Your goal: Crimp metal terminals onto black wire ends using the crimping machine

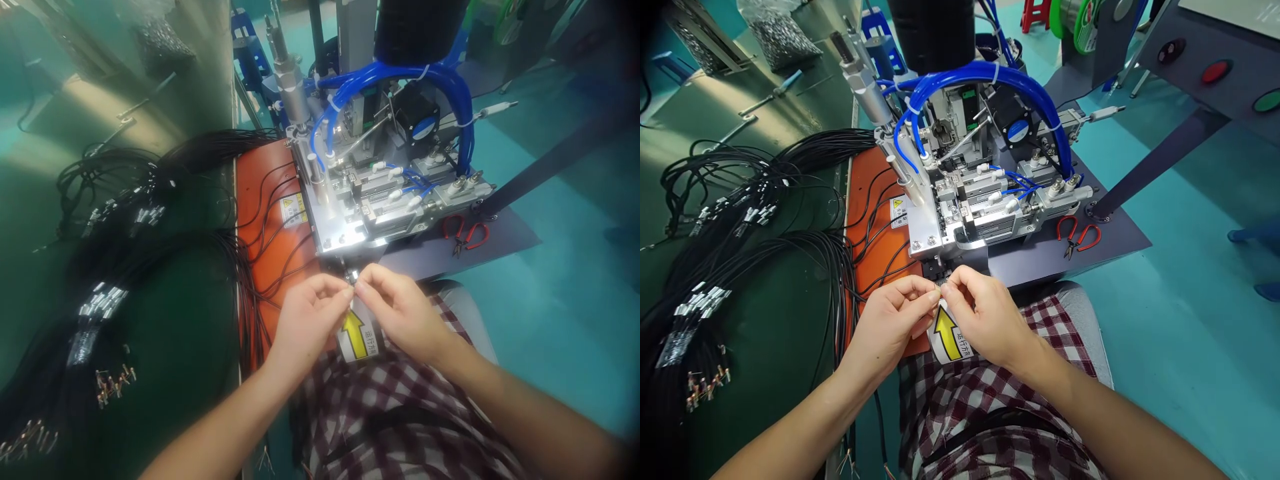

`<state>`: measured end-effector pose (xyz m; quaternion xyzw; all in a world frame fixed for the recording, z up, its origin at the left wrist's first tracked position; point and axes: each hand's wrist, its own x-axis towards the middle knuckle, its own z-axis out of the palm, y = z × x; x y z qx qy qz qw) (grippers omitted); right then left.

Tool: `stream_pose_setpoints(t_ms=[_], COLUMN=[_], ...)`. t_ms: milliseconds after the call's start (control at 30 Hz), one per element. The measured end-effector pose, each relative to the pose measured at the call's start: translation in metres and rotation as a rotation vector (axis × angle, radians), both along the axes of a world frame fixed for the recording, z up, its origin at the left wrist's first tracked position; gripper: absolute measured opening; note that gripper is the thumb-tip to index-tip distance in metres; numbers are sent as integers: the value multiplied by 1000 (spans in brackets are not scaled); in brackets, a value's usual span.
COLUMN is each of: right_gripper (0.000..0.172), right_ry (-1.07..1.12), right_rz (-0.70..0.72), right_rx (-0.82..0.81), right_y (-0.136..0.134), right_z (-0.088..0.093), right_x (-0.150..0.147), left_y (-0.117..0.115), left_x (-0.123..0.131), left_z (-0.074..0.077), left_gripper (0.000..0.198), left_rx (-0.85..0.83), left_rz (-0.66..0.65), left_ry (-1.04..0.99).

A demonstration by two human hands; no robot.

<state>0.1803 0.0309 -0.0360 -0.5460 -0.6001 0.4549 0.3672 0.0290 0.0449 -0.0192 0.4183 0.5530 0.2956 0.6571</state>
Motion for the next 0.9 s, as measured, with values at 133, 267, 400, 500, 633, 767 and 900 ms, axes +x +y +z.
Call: stream_pose_setpoints(t_ms=[133,267,400,500,633,767,900], right_gripper=[20,19,20,22,22,24,25], right_ry=[75,155,238,341,374,405,451], right_rz=[31,46,38,35,-7,-26,-43], right_rx=[32,20,-20,-98,-153,-201,-239], right_y=[0,3,8,11,11,10,8], right_z=[-4,-4,-1,-2,-5,-2,3], right_x=[2,6,8,8,9,9,8], left_y=[2,5,7,9,11,7,-1], left_x=[0,-1,-3,-3,-2,2,6], left_z=[0,3,5,4,3,1,-4], left_gripper=[18,16,20,22,21,17,9], left_rx=[9,43,85,77,77,185,392], left_rz=[-13,-57,-123,-139,-146,-170,-120], left_ry=[-10,-9,35,31,19,102,229])
